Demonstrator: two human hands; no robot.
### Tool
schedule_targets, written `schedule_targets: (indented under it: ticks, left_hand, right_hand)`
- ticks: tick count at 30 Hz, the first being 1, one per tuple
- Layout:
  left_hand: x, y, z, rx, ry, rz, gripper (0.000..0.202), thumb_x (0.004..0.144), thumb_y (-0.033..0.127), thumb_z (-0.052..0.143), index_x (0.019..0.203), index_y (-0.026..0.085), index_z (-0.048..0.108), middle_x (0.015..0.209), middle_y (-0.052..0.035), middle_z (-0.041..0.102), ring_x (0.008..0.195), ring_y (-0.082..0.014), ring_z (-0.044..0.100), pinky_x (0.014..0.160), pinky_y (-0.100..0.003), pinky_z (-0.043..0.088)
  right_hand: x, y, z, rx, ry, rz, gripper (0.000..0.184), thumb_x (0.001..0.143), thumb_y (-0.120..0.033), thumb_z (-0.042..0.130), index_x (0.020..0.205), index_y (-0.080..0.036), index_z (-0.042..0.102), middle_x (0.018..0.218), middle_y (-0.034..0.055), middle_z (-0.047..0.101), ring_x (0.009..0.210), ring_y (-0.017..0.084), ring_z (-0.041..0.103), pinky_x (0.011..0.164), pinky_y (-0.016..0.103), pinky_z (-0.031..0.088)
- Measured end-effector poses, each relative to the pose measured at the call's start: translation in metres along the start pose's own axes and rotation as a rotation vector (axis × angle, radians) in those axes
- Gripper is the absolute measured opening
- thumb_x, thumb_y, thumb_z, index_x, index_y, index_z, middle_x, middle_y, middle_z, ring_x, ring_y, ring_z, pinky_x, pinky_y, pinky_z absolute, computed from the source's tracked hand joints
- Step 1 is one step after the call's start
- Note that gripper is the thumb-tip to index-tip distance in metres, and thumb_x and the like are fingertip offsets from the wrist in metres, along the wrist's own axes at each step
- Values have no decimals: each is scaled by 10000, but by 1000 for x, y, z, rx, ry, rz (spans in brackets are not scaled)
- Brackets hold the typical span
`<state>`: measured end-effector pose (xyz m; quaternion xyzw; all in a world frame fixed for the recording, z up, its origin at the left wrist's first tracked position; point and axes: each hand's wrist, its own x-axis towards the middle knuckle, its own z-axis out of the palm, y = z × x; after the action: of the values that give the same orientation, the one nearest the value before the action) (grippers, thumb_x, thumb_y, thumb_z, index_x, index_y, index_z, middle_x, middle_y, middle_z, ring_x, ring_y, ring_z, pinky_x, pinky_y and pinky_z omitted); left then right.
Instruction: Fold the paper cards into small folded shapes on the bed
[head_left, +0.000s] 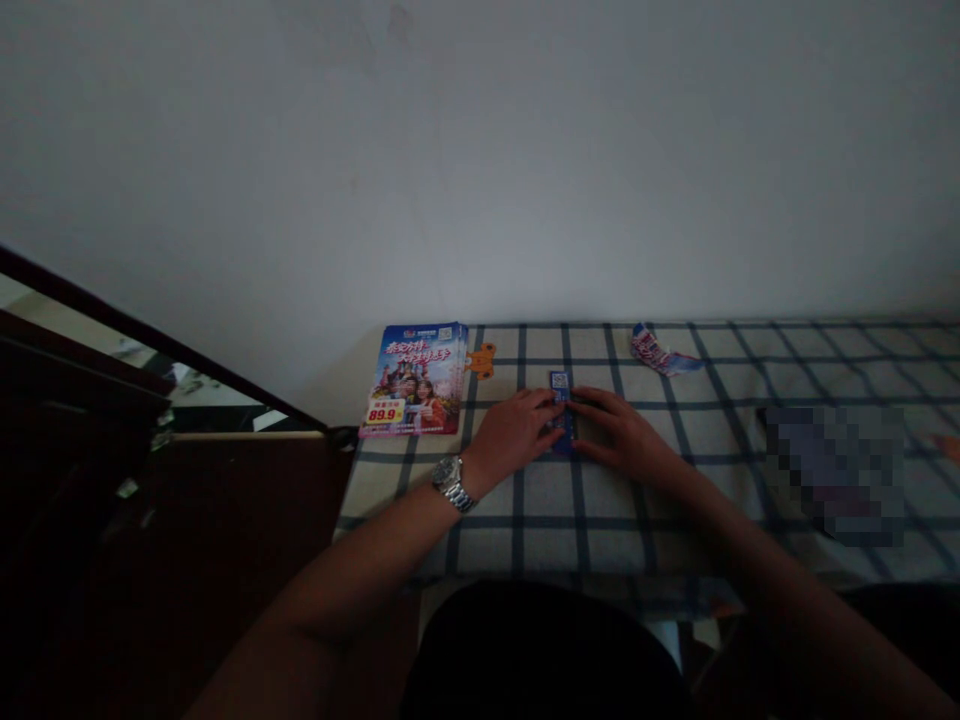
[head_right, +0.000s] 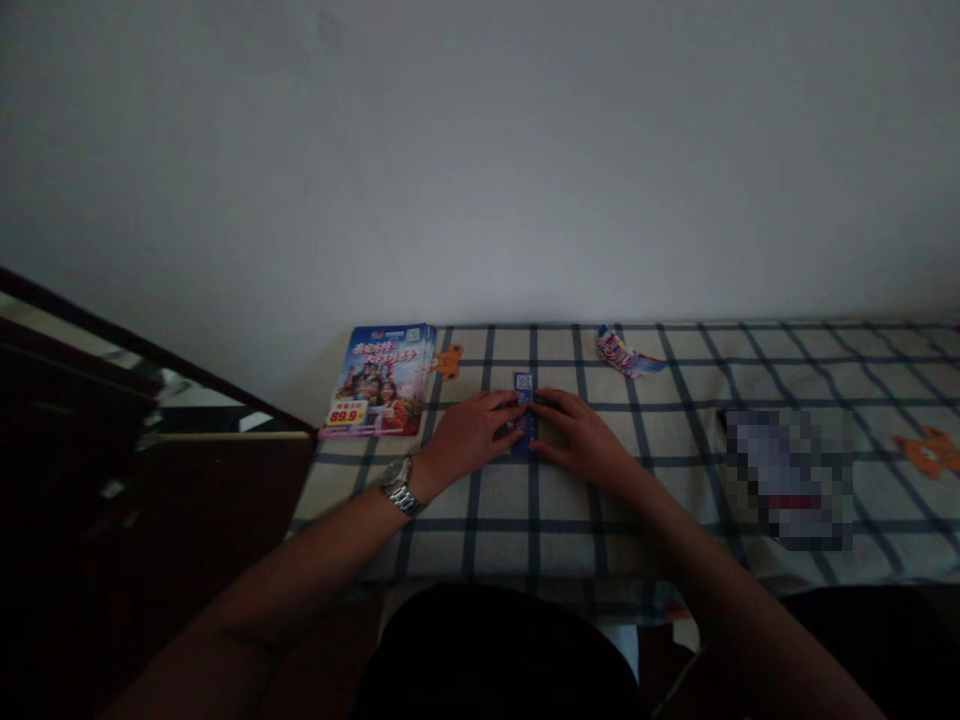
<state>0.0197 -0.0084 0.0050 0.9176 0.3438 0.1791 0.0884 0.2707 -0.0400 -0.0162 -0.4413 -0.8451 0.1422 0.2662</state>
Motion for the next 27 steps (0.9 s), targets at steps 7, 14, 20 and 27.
schedule_targets:
  ticks: [7,14,20,27]
  left_hand:
    - [0,1,-2,-16,11,-6,398,1028,391,626,1392,231,625,1438,-63,624,1274,-251,604,1027,-400,568]
    - [1,1,-2,-2,-3,-8,374,1034,404,609,1363,228,647,1424,-76,632,1264,-255,614,995,-404,582]
    - [1,0,0,8,3,-10,375,1030,402,616,1362,231,652,1420,-77,633,1254,-257,618,986,-399,582]
    - [1,0,-1,1,-3,-2,384,1032,397,614,1374,224,642,1421,-72,633,1267,-253,610,999,-402,581]
  right_hand:
    - [19,5,3,-36,109,59,169,978,-289,653,1123,-271,738,1228,81,722,1167,299,674,1051,542,547]
    - [36,7,4,-64,126,98,50,952,-289,691,960,-246,714,1066,80,720,1023,287,674,952,487,551]
    - [38,9,6,-79,137,128,29,933,-267,708,934,-239,713,1051,79,696,1011,285,663,931,474,550]
    - [31,10,3,-64,68,105,78,899,-267,743,966,-246,709,1155,84,682,1086,301,664,992,513,552]
